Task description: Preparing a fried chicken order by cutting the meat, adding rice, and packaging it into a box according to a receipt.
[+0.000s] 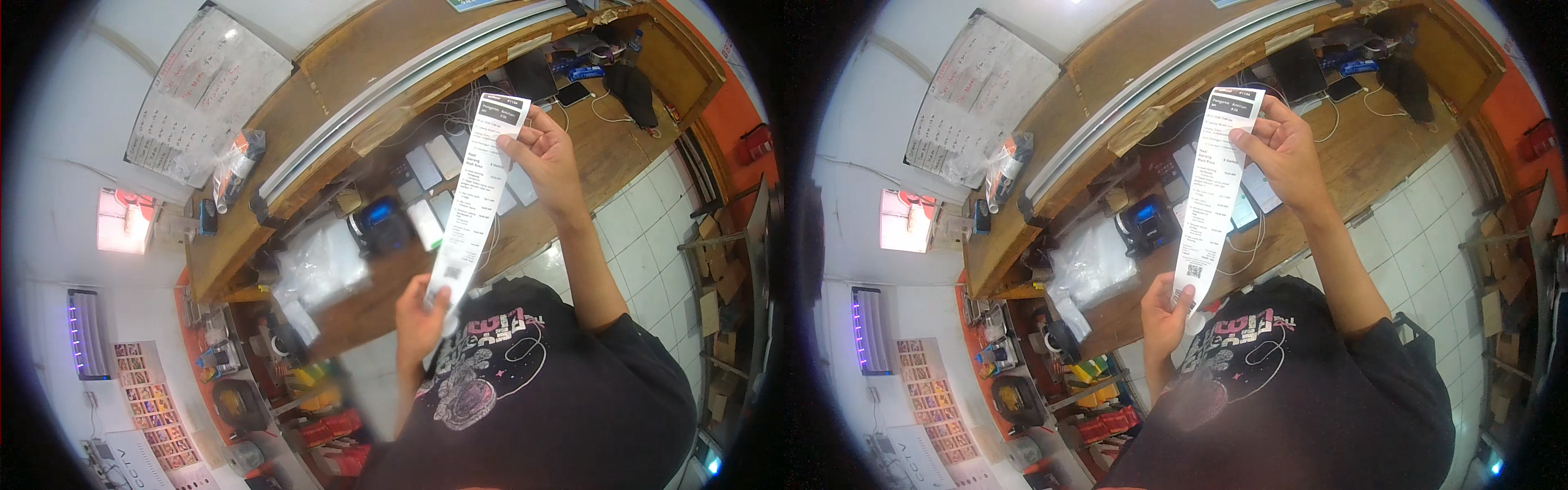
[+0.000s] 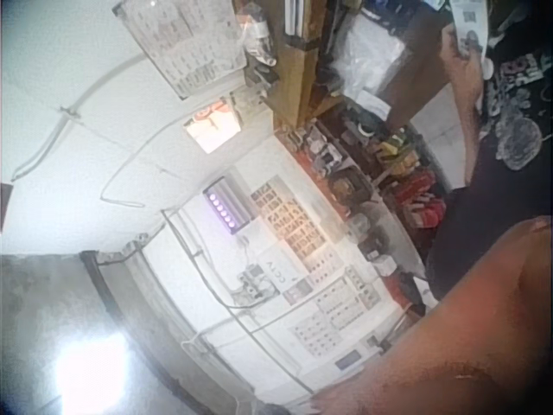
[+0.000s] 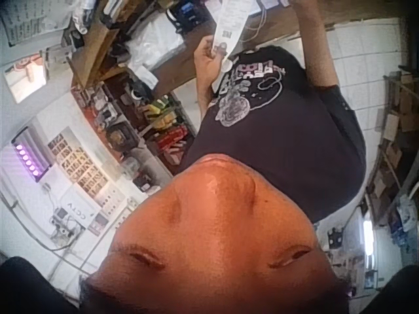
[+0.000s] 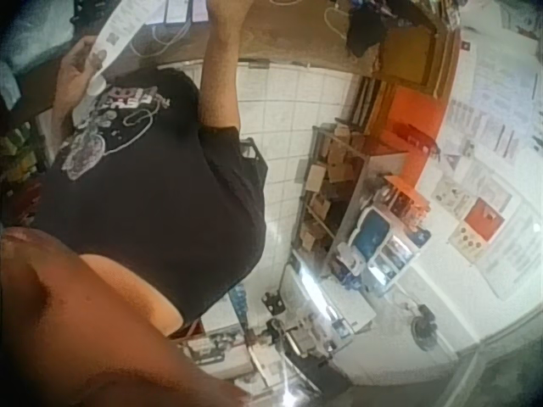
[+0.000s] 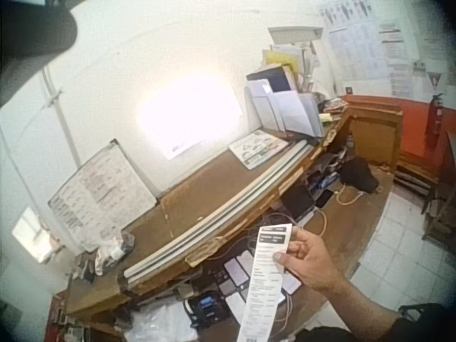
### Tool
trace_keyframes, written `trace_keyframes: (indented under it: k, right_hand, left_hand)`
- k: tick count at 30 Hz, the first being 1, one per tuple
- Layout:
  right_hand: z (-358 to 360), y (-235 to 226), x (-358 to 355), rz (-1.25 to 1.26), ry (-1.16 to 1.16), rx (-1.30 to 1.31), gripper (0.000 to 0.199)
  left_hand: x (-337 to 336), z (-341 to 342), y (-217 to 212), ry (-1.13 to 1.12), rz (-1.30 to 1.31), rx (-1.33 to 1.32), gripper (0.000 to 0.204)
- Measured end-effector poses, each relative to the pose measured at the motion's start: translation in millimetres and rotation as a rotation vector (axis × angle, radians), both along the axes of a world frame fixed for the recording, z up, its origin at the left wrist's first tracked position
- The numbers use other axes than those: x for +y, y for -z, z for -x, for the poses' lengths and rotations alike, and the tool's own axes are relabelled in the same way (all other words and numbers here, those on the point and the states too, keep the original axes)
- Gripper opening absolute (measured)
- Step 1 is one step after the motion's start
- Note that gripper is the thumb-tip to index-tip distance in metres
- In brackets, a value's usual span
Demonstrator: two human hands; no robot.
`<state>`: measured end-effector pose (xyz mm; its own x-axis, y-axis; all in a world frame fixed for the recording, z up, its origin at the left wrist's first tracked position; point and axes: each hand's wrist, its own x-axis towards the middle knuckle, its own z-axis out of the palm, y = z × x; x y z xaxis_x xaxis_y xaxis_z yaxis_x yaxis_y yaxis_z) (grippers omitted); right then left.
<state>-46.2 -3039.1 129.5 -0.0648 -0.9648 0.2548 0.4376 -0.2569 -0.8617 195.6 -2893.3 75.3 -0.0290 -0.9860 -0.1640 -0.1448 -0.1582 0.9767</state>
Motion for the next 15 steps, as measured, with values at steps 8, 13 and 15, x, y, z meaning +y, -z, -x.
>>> trace_keyframes:
  k: [8,13,15]
  right_hand:
    - [5.1,10.2,-10.2,-0.014,-0.021,-0.003,0.034]
    - [1.5,18.3,-24.0,-0.033,-0.027,-0.025,0.034]
    - [1.6,21.6,-29.3,-0.072,-0.012,0.016,0.033]
  left_hand:
    - [-1.3,8.4,-6.6,-0.038,0.005,0.007,0.016]
    - [-8.3,6.1,-10.7,-0.077,-0.017,0.009,0.015]
    - [-10.1,4.2,-11.4,-0.08,-0.032,-0.003,0.015]
